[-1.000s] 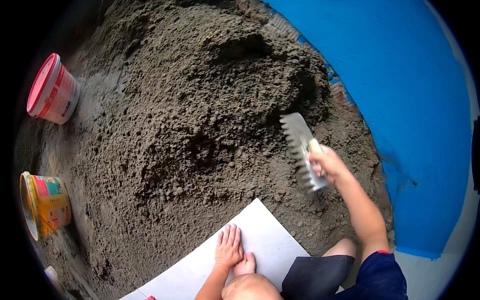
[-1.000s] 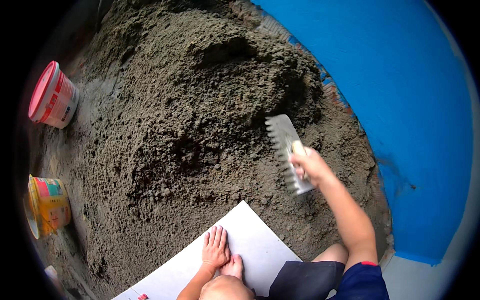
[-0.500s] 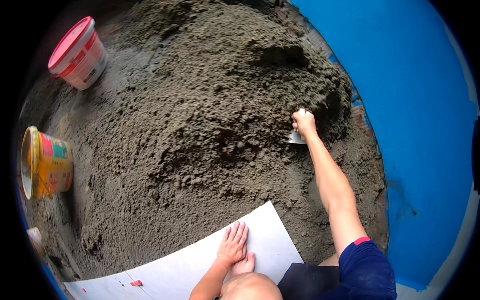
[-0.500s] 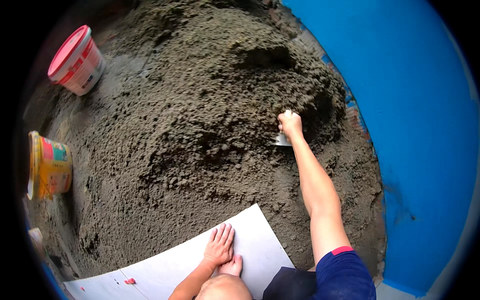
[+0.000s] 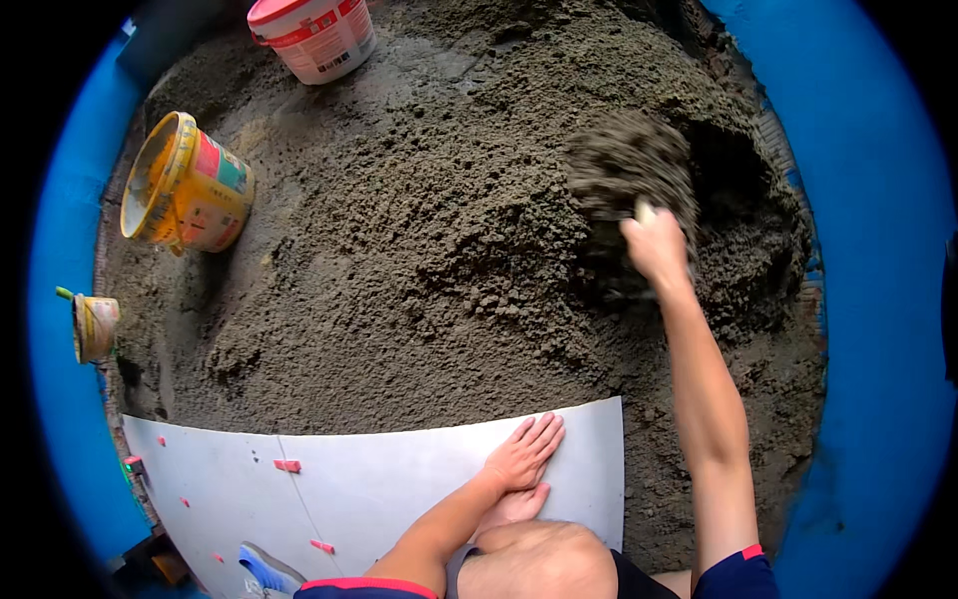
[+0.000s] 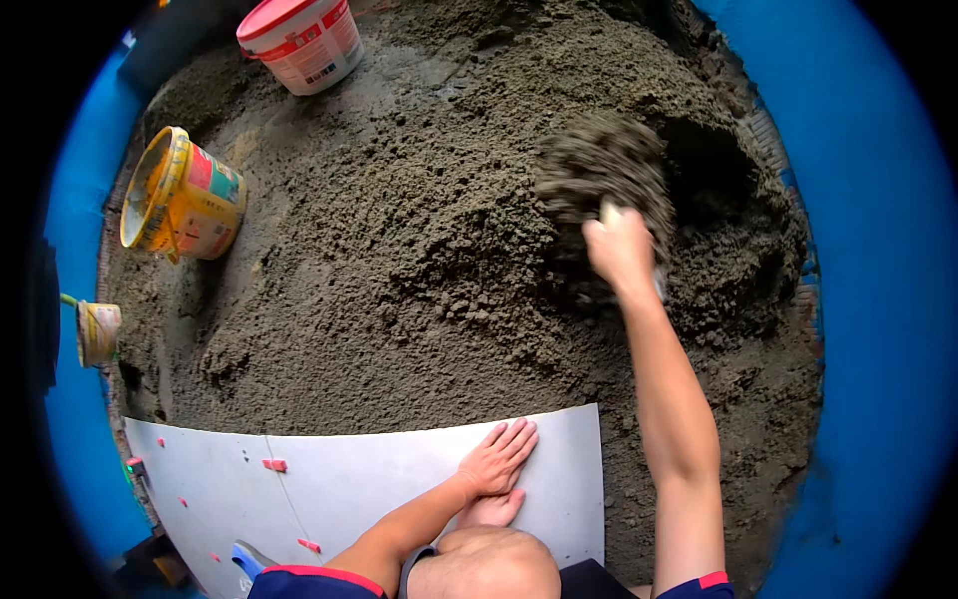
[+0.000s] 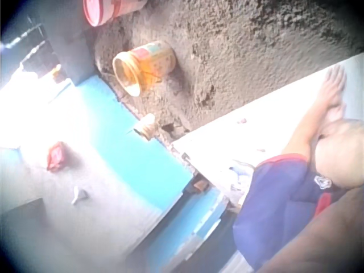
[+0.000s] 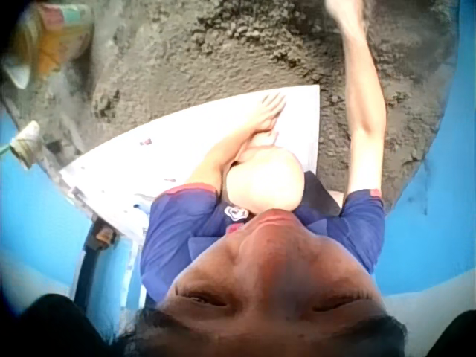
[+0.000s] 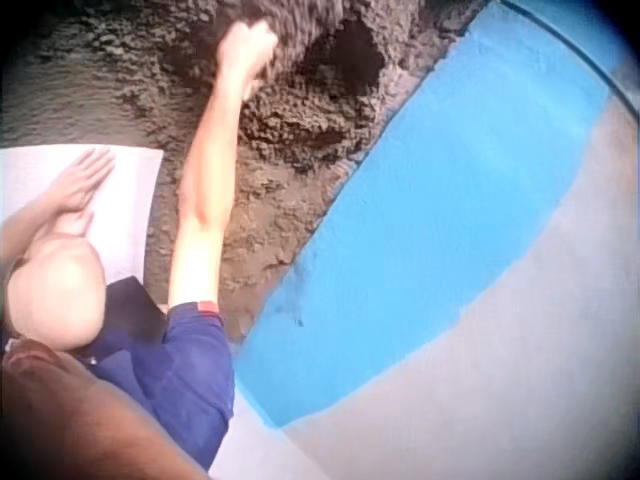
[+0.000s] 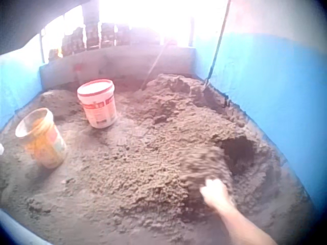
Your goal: The person levels a bed of dry mortar using a notched trowel, then uses a long straightedge to check the surface level against a large floor tile.
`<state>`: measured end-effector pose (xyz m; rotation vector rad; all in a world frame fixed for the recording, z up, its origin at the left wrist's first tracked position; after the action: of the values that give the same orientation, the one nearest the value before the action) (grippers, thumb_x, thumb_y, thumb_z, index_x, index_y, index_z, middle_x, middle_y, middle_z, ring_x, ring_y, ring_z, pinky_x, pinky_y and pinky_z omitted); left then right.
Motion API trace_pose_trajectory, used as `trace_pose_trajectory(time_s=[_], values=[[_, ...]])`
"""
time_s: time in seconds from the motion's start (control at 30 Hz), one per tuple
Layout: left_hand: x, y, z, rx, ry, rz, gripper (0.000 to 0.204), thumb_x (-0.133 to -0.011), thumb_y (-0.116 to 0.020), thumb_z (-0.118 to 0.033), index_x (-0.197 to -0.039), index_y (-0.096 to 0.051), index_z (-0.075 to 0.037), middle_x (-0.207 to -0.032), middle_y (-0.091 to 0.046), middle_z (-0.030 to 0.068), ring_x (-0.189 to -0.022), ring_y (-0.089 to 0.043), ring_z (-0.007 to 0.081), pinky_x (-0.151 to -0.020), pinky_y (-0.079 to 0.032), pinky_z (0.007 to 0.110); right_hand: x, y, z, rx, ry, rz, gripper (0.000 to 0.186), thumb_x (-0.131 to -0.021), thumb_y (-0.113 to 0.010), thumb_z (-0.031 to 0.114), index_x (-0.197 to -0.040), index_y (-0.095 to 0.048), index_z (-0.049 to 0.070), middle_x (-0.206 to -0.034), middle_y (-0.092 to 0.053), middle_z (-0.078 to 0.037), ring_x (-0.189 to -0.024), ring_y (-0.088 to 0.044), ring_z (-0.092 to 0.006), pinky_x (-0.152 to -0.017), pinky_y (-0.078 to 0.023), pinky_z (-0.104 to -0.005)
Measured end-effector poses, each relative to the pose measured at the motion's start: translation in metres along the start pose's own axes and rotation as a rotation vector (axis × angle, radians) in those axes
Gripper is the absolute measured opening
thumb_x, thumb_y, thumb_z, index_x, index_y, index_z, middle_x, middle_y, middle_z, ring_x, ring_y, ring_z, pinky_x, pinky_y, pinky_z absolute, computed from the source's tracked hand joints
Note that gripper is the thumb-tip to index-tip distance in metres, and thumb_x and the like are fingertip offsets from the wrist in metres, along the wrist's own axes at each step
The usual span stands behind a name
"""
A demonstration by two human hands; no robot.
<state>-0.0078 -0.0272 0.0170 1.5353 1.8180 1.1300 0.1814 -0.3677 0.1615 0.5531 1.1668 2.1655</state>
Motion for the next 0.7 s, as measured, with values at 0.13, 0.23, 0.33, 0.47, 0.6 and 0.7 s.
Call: trace_pose_trajectory(time_s=[0.13,0.23,0.33,0.47,0.6,0.7], values=[[0.005,-0.003,-0.003,-0.004,-0.006,-0.016,0.063,-0.095,-0.046,-0.026,-0.153,-0.035,-0.003,-0.163,-0.031,0.0125,-0.152,-0.024,0.0270,-0.124,-0.017,0.046,-0.008,-0.010,0.072,0.288,0.054,0.233,0.036,-0.089,-0.054,0.012,-0.118,-0.053,-0.009,-0.111,-0.068,-0.031,-0.107,-0.066,-0.0447,-0.094,-0.052,-0.0512],[0.002,0.000,-0.002,-0.002,-0.001,-0.007,0.064,-0.094,-0.047,-0.026,-0.153,-0.035,-0.003,-0.163,-0.030,0.0128,-0.153,-0.024,0.0269,-0.124,-0.016,0.045,0.017,0.028,0.069,0.229,0.090,0.129,0.036,-0.091,-0.054,0.012,-0.125,-0.053,-0.001,-0.111,-0.069,-0.027,-0.108,-0.066,-0.0424,-0.095,-0.050,-0.0532],[-0.004,-0.003,-0.001,0.019,-0.023,-0.036,0.068,-0.092,-0.049,-0.024,-0.154,-0.033,-0.002,-0.163,-0.029,0.0140,-0.153,-0.023,0.0287,-0.124,-0.016,0.046,0.035,0.056,-0.030,0.073,0.142,-0.004,0.038,-0.089,-0.056,0.017,-0.127,-0.053,0.007,-0.107,-0.066,-0.024,-0.102,-0.064,-0.0433,-0.091,-0.049,-0.0533],[-0.028,-0.013,-0.002,0.003,-0.117,0.035,0.073,-0.088,-0.051,-0.023,-0.154,-0.031,0.000,-0.163,-0.027,0.0164,-0.153,-0.021,0.0324,-0.124,-0.019,0.047,0.112,0.107,-0.166,-0.475,-0.352,-0.019,0.022,-0.082,-0.069,0.017,-0.094,-0.056,0.004,-0.064,-0.053,-0.002,-0.048,-0.051,-0.0117,-0.044,-0.040,-0.0309],[-0.067,-0.014,-0.013,-0.028,-0.201,0.063,0.071,-0.088,-0.052,-0.023,-0.152,-0.033,0.002,-0.162,-0.030,0.0180,-0.152,-0.024,0.0330,-0.124,-0.020,0.046,0.203,0.131,-0.218,-0.758,-0.682,0.034,0.018,-0.087,-0.067,0.014,-0.094,-0.053,0.007,-0.068,-0.051,0.001,-0.045,-0.044,-0.0074,-0.040,-0.035,-0.0252],[-0.097,-0.011,-0.021,-0.018,-0.304,0.123,0.068,-0.090,-0.051,-0.022,-0.151,-0.035,0.002,-0.161,-0.032,0.0179,-0.151,-0.026,0.0333,-0.123,-0.022,0.046,0.225,0.137,-0.229,-0.882,-0.839,0.145,0.017,-0.088,-0.066,0.013,-0.095,-0.052,0.008,-0.068,-0.051,0.001,-0.045,-0.044,-0.0065,-0.039,-0.035,-0.0235]])
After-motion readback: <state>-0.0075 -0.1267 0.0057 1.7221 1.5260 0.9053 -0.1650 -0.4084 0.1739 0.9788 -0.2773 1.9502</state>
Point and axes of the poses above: each hand's wrist, its own x-axis away from the middle knuckle, its own y-axis out of the back of the hand, z = x × y, the point moved 1 cm from there along -x, towards the middle knuckle
